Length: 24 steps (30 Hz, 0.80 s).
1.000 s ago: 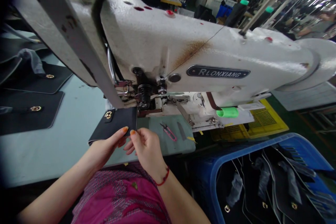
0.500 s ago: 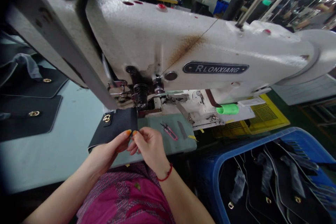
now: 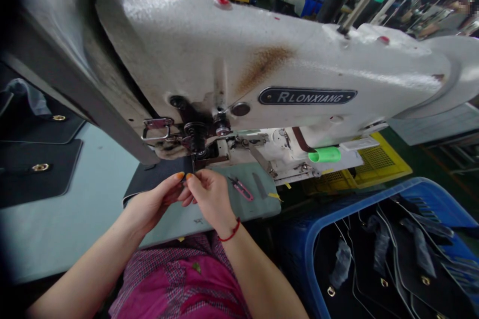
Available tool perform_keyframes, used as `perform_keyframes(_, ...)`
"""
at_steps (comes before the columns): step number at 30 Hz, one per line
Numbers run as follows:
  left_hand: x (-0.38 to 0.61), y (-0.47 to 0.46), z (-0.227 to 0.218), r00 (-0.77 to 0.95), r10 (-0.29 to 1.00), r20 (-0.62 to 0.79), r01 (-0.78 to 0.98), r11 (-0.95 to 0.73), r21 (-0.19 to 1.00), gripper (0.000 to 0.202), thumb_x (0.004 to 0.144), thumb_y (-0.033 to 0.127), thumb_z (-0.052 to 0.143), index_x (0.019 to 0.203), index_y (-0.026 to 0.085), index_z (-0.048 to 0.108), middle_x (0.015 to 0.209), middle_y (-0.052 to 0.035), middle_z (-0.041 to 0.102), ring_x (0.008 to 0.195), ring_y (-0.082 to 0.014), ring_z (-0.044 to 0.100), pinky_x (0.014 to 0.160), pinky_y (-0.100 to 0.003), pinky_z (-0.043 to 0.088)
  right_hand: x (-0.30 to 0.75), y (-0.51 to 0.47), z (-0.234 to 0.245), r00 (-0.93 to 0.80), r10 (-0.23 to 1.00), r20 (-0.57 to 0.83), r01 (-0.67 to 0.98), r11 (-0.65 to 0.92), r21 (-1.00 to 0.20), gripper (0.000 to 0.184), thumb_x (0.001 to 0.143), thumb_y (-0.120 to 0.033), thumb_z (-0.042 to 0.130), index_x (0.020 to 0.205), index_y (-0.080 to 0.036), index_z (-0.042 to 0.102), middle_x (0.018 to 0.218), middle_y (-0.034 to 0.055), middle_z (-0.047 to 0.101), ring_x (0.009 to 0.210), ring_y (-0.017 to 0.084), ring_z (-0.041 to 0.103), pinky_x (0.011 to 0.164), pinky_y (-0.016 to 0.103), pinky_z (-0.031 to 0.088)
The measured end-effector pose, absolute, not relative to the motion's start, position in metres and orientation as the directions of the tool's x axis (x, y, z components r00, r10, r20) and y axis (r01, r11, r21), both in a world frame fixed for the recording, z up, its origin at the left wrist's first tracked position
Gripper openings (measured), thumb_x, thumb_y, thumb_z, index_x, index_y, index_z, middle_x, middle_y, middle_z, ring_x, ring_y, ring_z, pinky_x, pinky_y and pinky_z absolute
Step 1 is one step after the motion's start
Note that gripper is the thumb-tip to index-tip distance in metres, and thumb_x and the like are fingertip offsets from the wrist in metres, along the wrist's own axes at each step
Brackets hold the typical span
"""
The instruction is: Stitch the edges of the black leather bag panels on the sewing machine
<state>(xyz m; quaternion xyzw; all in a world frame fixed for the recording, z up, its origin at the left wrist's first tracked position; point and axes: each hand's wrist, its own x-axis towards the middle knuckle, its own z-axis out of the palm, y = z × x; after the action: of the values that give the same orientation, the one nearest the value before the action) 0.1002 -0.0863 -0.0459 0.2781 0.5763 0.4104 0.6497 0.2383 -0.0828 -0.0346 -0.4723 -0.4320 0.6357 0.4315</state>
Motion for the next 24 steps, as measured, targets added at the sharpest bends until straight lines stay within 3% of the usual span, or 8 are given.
perform_keyframes(3,0.097,-0.079,-0.048,0.080,0.835,-0.545,-0.283,0.543,0.791,0.042,0.069,0.054,0.075,0.075,0.013,0.073,0.074,-0.0044,0.066,0.071,-0.0158,0.054,0.068,-0.027,0.045,0.236,-0.078,-0.037,-0.168,0.959,-0.226,-0.131,-0.250,-0.959,0.034,0.090,-0.047,0.057,0.076,-0.016,0.061,0.058,0.0005,0.067,0.046,0.009,0.060,0.047,0.018,0.041)
perform_keyframes(5,0.096,-0.075,-0.048,0.065,0.835,-0.547,-0.281,0.541,0.793,0.041,0.068,0.053,0.076,0.071,0.013,0.069,0.069,-0.0025,0.062,0.066,-0.0139,0.049,0.063,-0.025,0.043,0.236,-0.077,-0.039,-0.168,0.963,-0.211,-0.127,-0.234,-0.964,0.035,0.091,-0.048,0.055,0.078,-0.016,0.061,0.059,0.0012,0.068,0.047,0.010,0.061,0.047,0.018,0.041)
perform_keyframes(9,0.095,-0.064,-0.044,0.050,0.857,-0.513,-0.278,0.505,0.817,0.044,0.067,0.051,0.077,0.055,0.017,0.052,0.053,0.0042,0.041,0.052,-0.0095,0.031,0.048,-0.024,0.029,0.239,-0.082,-0.049,-0.162,0.972,-0.172,-0.101,-0.190,-0.977,0.036,0.094,-0.049,0.051,0.084,-0.016,0.061,0.066,0.0028,0.070,0.051,0.011,0.063,0.048,0.019,0.041)
perform_keyframes(13,0.095,-0.056,-0.040,0.098,0.896,-0.433,-0.270,0.442,0.855,0.049,0.071,0.050,0.074,0.052,0.020,0.040,0.051,0.0071,0.026,0.049,-0.0084,0.021,0.046,-0.025,0.023,0.248,-0.093,-0.075,-0.139,0.977,-0.160,0.044,-0.156,-0.987,0.029,0.095,-0.042,0.051,0.083,-0.017,0.060,0.069,0.0030,0.070,0.053,0.011,0.063,0.052,0.021,0.045)
perform_keyframes(20,0.092,-0.045,-0.044,0.102,0.917,-0.387,-0.283,0.399,0.872,0.046,0.073,0.042,0.074,0.053,0.020,0.039,0.051,0.0064,0.029,0.049,-0.0081,0.022,0.045,-0.024,0.024,0.257,-0.111,-0.119,-0.157,0.982,-0.104,0.430,-0.026,-0.902,0.022,0.097,-0.032,0.047,0.086,-0.020,0.063,0.074,0.0022,0.071,0.059,0.013,0.064,0.060,0.024,0.049)
perform_keyframes(24,0.090,-0.040,-0.046,0.087,0.934,-0.346,-0.241,0.357,0.903,0.044,0.075,0.042,0.072,0.053,0.020,0.041,0.050,0.0060,0.030,0.048,-0.0084,0.022,0.045,-0.024,0.023,0.259,-0.113,-0.120,-0.194,0.978,-0.079,0.497,0.028,-0.867,0.021,0.097,-0.029,0.046,0.093,-0.020,0.065,0.079,0.0028,0.073,0.062,0.014,0.066,0.063,0.024,0.049)
